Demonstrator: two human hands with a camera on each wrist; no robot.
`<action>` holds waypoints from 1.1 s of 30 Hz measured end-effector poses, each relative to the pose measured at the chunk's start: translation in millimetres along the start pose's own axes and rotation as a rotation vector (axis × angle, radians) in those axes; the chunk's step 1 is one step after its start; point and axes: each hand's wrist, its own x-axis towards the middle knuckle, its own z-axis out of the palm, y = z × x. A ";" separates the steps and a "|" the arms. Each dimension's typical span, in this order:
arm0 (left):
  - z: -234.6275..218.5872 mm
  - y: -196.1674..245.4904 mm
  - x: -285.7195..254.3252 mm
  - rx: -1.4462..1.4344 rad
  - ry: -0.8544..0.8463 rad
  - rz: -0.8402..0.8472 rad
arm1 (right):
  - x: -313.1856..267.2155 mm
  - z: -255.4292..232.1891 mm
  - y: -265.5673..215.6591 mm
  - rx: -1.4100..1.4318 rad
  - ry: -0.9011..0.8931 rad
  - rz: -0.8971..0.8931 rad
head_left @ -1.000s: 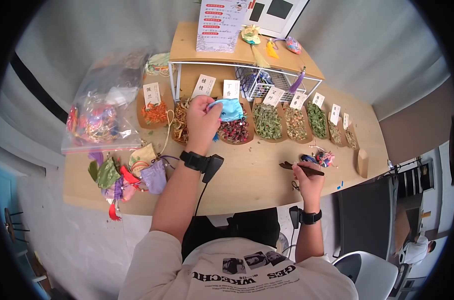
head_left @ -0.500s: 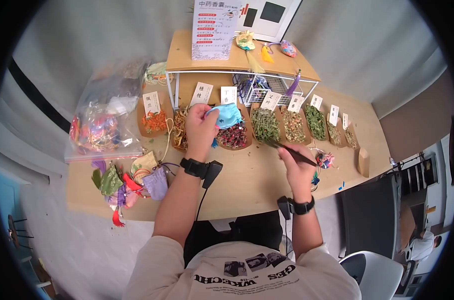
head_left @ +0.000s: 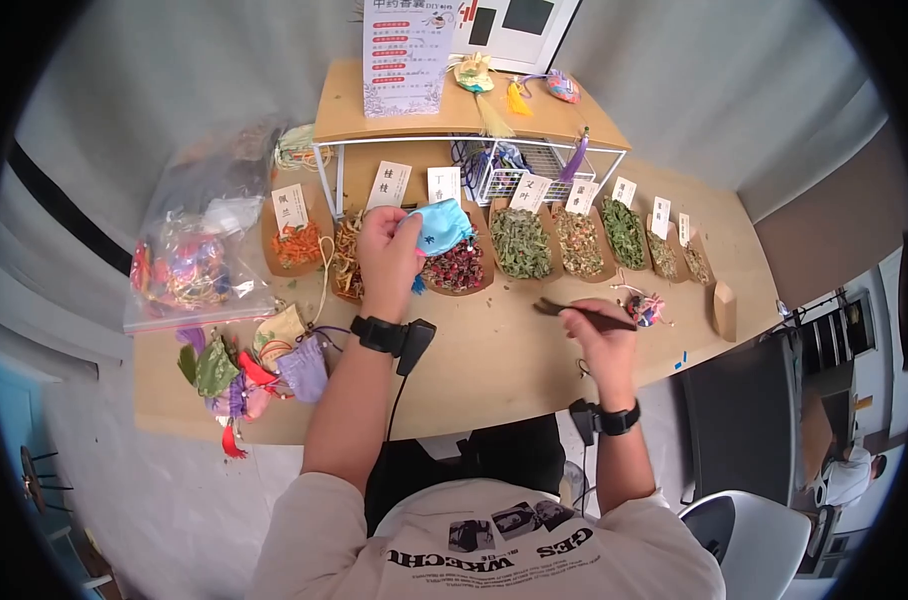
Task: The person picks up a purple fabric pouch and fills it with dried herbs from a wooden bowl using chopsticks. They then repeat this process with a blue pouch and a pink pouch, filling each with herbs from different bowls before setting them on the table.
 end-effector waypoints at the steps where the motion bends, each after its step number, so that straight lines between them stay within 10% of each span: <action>1: 0.5 0.4 -0.8 0.007 -0.003 -0.005 | -4.7 8.2 16.5 -0.031 -0.005 -0.066; 12: -0.2 0.4 -0.4 0.002 -0.035 -0.002 | 7.9 87.1 35.5 -0.168 0.080 -0.239; 27: -0.4 -0.8 -1.1 -0.007 -0.028 -0.032 | -1.6 59.1 19.7 -0.088 0.119 -0.063; 33: -3.5 -5.4 -0.6 -0.029 -0.026 0.004 | 19.4 84.4 -4.3 -0.036 0.046 -0.296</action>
